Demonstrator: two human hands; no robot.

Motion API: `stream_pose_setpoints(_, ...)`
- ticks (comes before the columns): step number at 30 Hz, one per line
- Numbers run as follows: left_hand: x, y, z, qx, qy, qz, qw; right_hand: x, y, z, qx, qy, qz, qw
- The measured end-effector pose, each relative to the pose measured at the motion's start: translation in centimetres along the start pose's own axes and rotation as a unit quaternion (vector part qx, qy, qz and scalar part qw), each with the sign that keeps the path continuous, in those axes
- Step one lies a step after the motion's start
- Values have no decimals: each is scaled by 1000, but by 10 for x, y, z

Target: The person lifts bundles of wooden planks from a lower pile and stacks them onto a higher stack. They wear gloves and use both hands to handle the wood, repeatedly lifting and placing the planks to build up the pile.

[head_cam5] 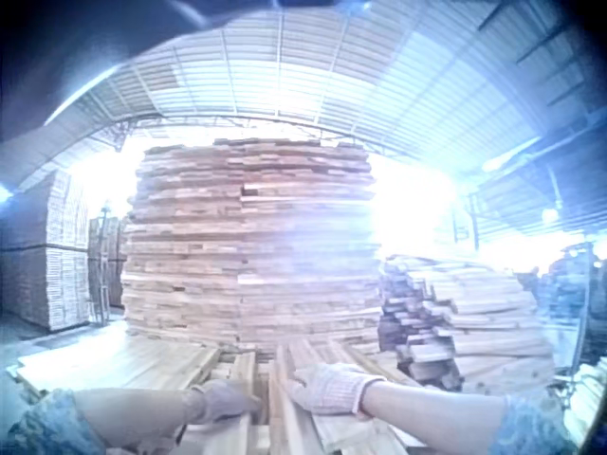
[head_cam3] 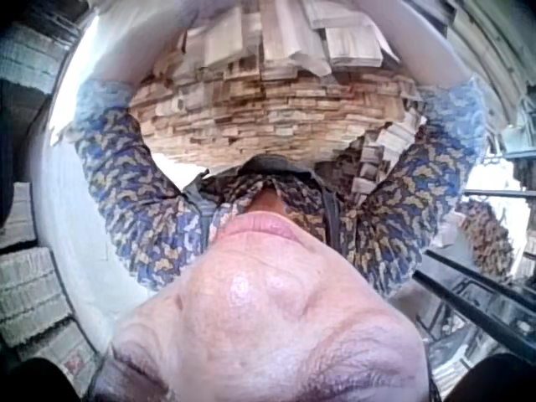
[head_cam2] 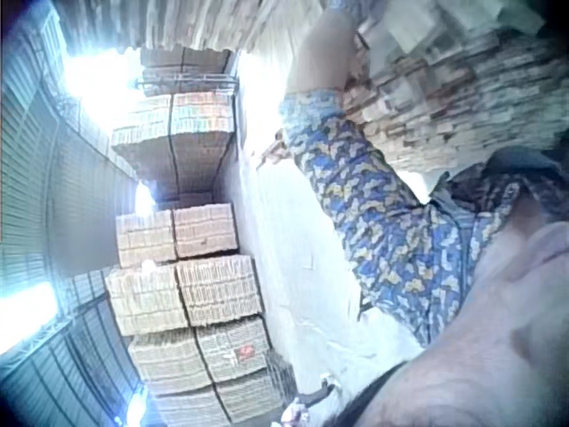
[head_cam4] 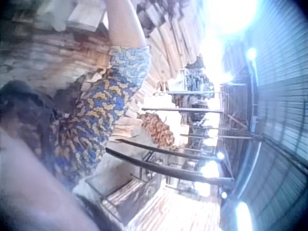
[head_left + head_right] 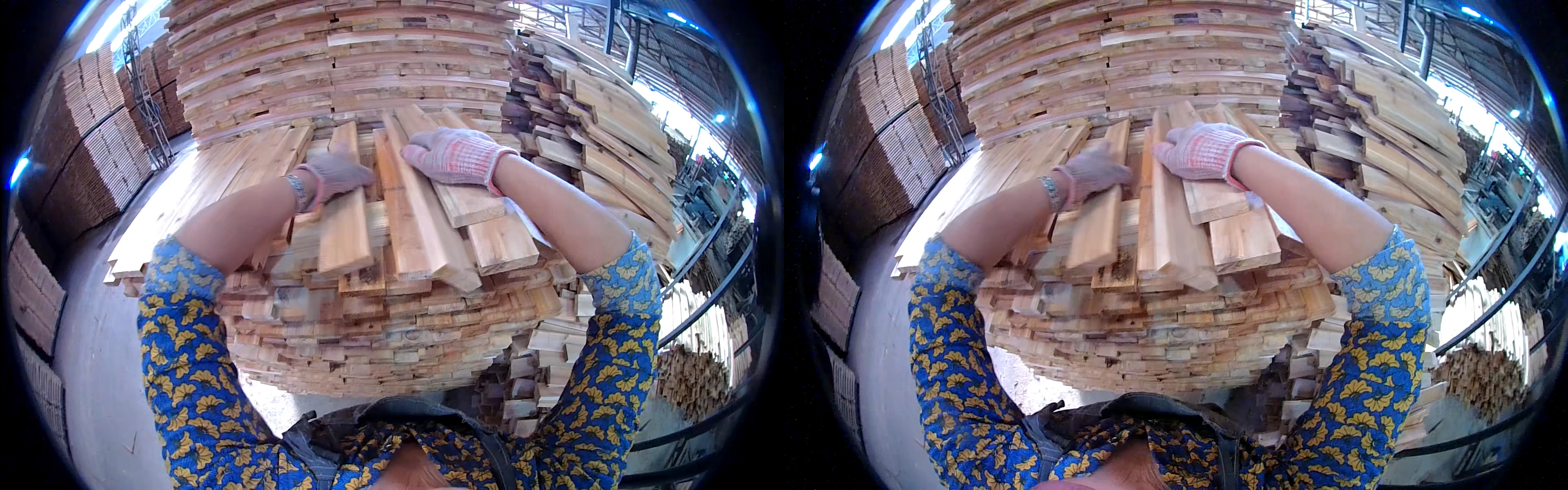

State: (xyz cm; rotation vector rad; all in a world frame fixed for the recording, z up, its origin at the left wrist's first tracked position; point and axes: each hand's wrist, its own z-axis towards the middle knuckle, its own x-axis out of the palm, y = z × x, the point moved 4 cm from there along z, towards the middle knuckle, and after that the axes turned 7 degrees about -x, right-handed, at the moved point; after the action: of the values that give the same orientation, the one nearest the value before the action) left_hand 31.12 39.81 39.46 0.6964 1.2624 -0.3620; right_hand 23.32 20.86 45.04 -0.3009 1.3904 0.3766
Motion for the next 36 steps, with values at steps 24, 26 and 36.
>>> stream_pose_setpoints(24,-17,-50,5,-227,20,-694,683,-11,-64,-31,57,-48,34,997)
stream_pose_setpoints(26,-14,-53,5,-226,83,-701,671,-7,-66,-28,47,-29,11,998)
stream_pose_setpoints(36,-65,48,-36,-283,-29,-638,715,0,-78,-16,-12,-27,-20,999)
